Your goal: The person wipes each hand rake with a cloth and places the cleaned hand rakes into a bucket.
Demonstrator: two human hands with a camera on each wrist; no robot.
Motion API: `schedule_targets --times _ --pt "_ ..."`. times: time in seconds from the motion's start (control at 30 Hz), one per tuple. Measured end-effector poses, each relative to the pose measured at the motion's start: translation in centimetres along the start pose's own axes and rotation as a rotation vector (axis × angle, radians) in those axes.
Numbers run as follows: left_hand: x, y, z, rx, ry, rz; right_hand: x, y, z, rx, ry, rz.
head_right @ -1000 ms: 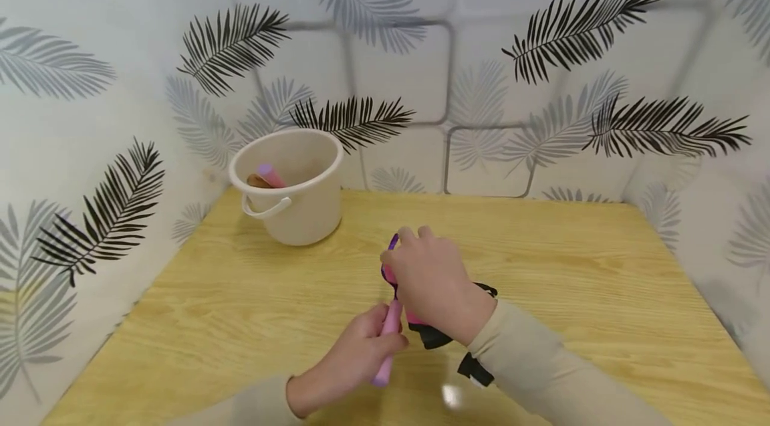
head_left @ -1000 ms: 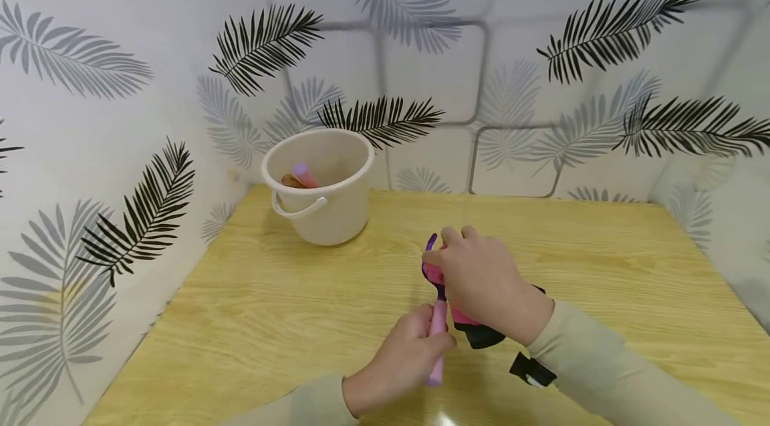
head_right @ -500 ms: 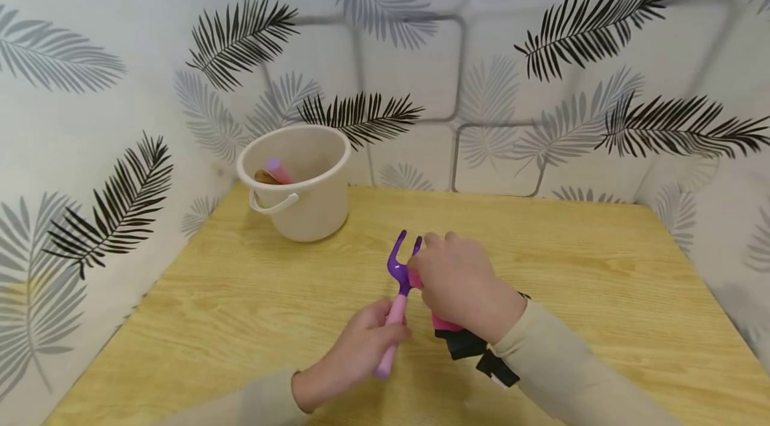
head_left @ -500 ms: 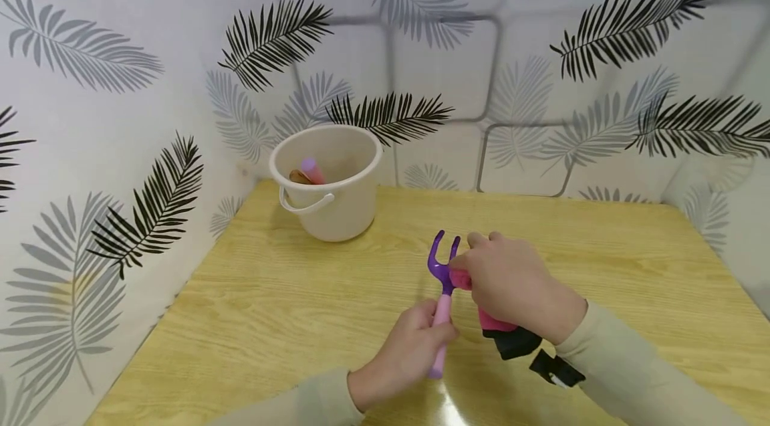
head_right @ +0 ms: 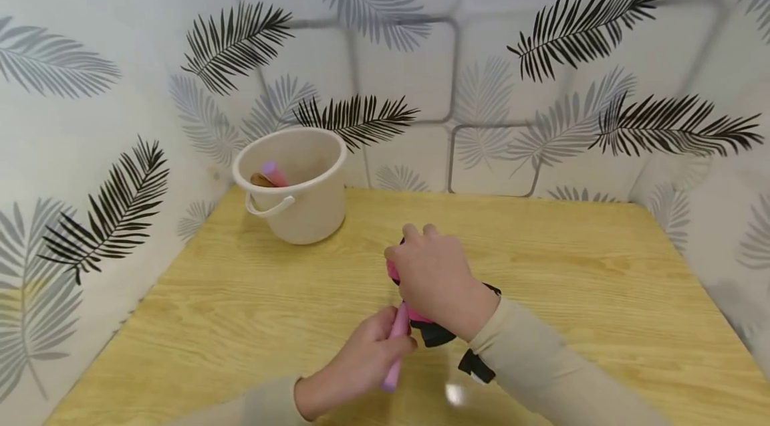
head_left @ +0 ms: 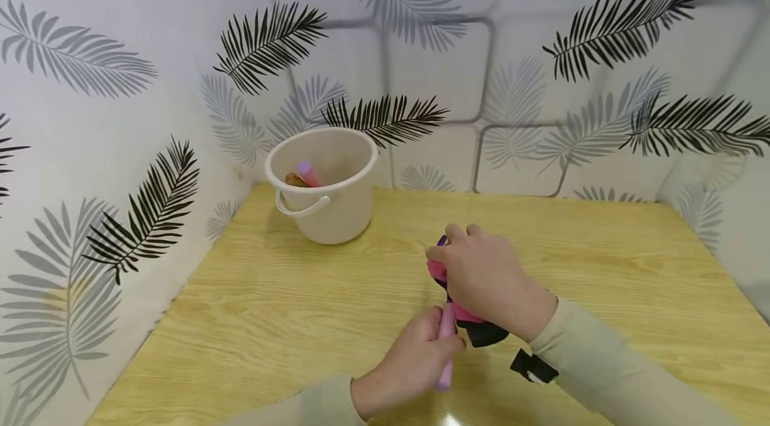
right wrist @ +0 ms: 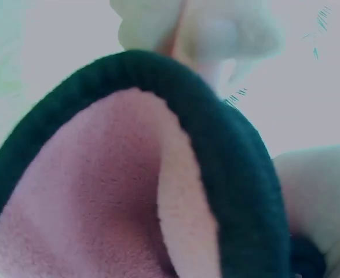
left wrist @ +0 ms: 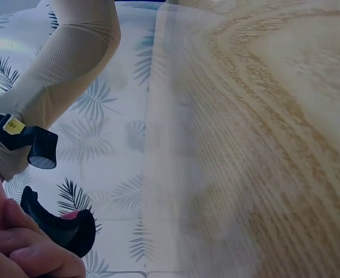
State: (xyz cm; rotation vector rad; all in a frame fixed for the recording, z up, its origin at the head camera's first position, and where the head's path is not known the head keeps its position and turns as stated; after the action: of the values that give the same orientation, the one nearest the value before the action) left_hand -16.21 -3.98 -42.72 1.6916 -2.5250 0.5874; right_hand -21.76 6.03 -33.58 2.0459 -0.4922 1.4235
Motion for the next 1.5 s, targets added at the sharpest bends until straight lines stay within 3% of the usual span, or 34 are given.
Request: schedule_targets --times 0.1,0.3,0.4,0.67,0.9,1.0,1.23,1.5 --pt "0.0 0.0 0.1 0.001 -0.019 -0.021 -0.1 -0.2 -0.1 0.000 0.016 0.023" --pt "0.2 0.0 0.4 0.020 -0.052 -0.055 0.2 -1.3 -0.7 -0.032 0.084 0.189" --pt "0.2 -0.1 0.5 0.021 -0.078 -0.055 0.4 -1.6 -1.1 -0.047 0.091 0.218" --pt "0.5 -0.3 0.5 0.005 -0.070 -0.078 -0.2 -1.9 -2.5 -0.105 0.021 0.188" --pt "0.4 -0.3 0.6 0.012 -0.085 -0.089 0.2 -2.2 -0.9 -0.023 0.040 0.131" --pt "0.3 -0.1 0.5 0.008 -0.094 -0.089 0.3 -2.1 -0.9 -0.030 0.052 0.118" --pt "-0.1 -0.5 0.7 -0.001 -0.113 -0.054 -0.9 -2.2 -2.7 -0.118 0.008 0.163" --pt "0.1 -0.8 0.5 -0.004 -0.118 -0.044 -0.6 -2.2 -2.5 -0.112 -0.025 0.162"
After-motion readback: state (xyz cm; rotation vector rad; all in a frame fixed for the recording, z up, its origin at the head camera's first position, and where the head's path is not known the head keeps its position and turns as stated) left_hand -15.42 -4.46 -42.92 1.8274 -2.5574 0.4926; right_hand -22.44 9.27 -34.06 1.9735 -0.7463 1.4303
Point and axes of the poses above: each hand's wrist, its own y-axis towards the middle knuckle, its own x-axis out of the back of the hand, z = x × y, the point moved 4 cm from there along y, towards the middle knuckle, and after that the axes turned 13 degrees about x, right-handed, at the moved point
